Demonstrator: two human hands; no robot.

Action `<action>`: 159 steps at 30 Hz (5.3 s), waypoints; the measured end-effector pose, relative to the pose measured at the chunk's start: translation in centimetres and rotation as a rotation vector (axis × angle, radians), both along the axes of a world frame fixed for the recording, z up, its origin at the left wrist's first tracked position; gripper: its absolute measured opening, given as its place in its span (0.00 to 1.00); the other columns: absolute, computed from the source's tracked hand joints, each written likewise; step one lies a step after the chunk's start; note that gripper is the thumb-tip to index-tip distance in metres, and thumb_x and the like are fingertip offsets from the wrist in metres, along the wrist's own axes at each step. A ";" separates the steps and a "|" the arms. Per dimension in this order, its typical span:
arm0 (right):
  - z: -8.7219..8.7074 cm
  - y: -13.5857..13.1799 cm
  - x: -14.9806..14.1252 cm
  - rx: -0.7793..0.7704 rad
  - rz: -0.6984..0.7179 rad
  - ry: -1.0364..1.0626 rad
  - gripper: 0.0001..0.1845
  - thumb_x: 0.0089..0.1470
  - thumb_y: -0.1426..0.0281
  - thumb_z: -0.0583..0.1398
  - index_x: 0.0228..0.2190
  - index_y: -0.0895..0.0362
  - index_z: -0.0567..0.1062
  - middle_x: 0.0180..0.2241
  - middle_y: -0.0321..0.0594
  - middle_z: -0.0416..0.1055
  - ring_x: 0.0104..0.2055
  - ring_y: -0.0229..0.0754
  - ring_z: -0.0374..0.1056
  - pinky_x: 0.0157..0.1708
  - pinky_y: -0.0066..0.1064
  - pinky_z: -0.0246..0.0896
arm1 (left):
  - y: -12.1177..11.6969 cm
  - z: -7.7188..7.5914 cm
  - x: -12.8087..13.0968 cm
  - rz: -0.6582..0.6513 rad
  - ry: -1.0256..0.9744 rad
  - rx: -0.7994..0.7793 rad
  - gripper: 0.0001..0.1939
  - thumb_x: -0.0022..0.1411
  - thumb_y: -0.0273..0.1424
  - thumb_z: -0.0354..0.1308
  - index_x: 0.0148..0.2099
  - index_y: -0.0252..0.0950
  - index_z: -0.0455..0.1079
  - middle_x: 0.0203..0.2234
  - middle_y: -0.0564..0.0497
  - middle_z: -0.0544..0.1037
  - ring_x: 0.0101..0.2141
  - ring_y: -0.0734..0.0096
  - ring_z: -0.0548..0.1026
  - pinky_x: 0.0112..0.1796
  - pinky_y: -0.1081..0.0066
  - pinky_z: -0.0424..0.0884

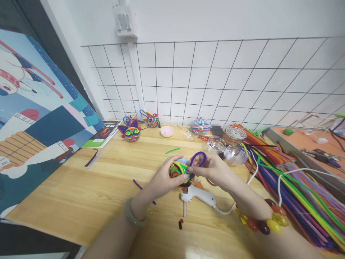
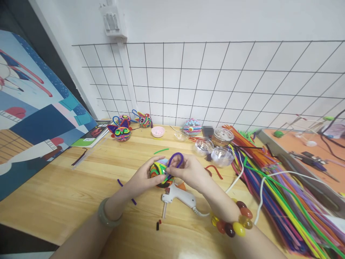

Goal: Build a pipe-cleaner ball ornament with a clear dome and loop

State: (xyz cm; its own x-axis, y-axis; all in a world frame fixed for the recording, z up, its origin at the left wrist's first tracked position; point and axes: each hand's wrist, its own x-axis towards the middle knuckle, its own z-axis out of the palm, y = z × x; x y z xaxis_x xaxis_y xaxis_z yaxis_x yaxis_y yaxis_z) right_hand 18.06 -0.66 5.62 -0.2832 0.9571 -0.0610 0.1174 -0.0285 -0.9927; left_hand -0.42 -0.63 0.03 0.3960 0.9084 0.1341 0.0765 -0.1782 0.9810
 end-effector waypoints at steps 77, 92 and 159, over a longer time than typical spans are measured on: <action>-1.2 0.9 0.8 0.020 0.181 0.092 0.14 0.43 0.70 0.68 0.34 0.57 0.72 0.30 0.34 0.72 0.31 0.36 0.68 0.36 0.30 0.63 | 0.5 -0.8 0.2 -0.134 -0.116 -0.160 0.31 0.53 0.33 0.64 0.58 0.33 0.62 0.52 0.42 0.73 0.50 0.56 0.71 0.50 0.60 0.67; -1.0 0.7 0.4 -0.020 0.138 0.077 0.13 0.39 0.69 0.69 0.26 0.57 0.71 0.26 0.31 0.71 0.27 0.33 0.67 0.29 0.25 0.63 | 0.3 -0.4 0.2 -0.154 -0.044 -0.164 0.30 0.53 0.30 0.63 0.58 0.34 0.61 0.50 0.43 0.73 0.50 0.58 0.71 0.49 0.64 0.67; -1.5 -0.7 -0.3 0.952 0.165 -0.656 0.14 0.60 0.73 0.54 0.44 0.55 0.76 0.39 0.47 0.72 0.40 0.45 0.68 0.37 0.38 0.67 | 0.6 -0.2 0.6 0.019 -0.382 -0.395 0.24 0.47 0.29 0.64 0.49 0.34 0.69 0.39 0.48 0.77 0.40 0.65 0.74 0.43 0.67 0.67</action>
State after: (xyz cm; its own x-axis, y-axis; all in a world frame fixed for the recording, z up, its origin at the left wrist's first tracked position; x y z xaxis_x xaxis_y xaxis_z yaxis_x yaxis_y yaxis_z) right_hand 17.80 -1.38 4.10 -0.5892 0.6492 0.4809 0.5482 0.7585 -0.3523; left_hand 0.16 0.00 -0.21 0.3693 0.9251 -0.0877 -0.2988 0.2076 0.9315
